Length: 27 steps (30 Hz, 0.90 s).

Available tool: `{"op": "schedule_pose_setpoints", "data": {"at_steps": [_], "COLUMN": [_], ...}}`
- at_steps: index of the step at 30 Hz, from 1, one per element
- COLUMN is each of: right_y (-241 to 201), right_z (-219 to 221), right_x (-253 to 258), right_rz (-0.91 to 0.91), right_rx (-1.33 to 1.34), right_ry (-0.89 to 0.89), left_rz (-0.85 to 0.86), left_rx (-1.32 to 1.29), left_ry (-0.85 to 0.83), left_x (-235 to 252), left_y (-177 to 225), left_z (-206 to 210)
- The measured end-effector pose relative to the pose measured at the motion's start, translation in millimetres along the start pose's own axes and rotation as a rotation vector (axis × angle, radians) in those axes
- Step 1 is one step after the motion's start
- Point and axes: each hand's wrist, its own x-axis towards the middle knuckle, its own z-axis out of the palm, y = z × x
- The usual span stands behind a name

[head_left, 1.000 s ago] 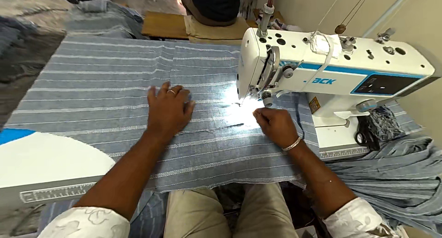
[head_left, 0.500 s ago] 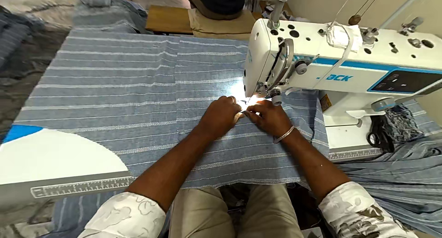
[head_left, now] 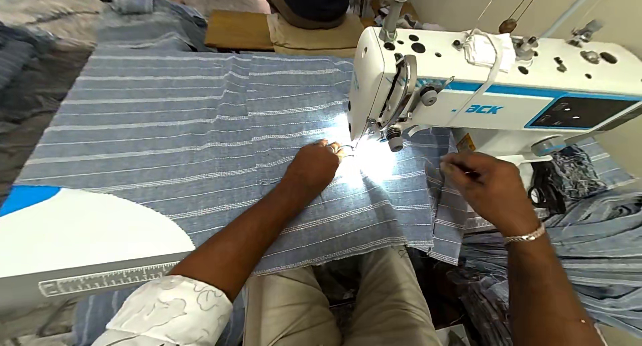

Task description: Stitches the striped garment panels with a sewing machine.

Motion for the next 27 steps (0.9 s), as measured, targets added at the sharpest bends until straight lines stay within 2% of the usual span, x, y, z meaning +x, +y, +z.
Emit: {"op": "schedule_pose_setpoints", "data": {"at_steps": [2,5,7,9,13,15,18,20,22,23,25,26,27], "right_y": [8,11,10,9,13,20,38,57,57,46,15,2,-2], "right_z": [-1,28,55,76,93,97,92,84,69,59,34,22,16], "right_x": [-13,-32,-43,-49,-50,-41,2,46,76,77,47,17,-16], "right_rz": [0.057,0.053,0.065,0.08,0.051,0.011,-0.061,-0.096,-0.094,-0.076,0.023,0.1,0.175], "right_rx": [0.01,0.008,-0.029,-0.081,-0.165,-0.221,-0.281,-0.347,-0.378,-0.346,-0.179,-0.093,-0.023], "right_ry": [0.044,-0.058,-0.141,-0.134,-0.068,-0.07,-0.146,-0.164,-0.079,0.001,0.103,0.09,0.032], "left_rz": [0.025,0.028,0.062,0.07,-0.016,-0.081,-0.264,-0.408,-0.516,-0.538,-0.464,-0.412,-0.386], "left_rx": [-0.004,-0.006,-0.02,-0.024,-0.014,-0.068,-0.101,-0.094,-0.075,-0.103,-0.191,-0.255,-0.322], "left_ry": [-0.007,-0.078,-0.042,-0.016,-0.003,0.07,0.147,0.136,0.014,-0.122,-0.442,-0.489,-0.463], "left_x": [-1,-5,-15,-30,-69,-88,-108,-122,-140,-152,-164,-161,-154], "left_y": [-5,-23,-45,-73,-122,-125,-99,-53,7,39,81,84,75], "left_z": [-3,-9,-9,-8,0,13,28,27,12,-5,-49,-65,-77]}}
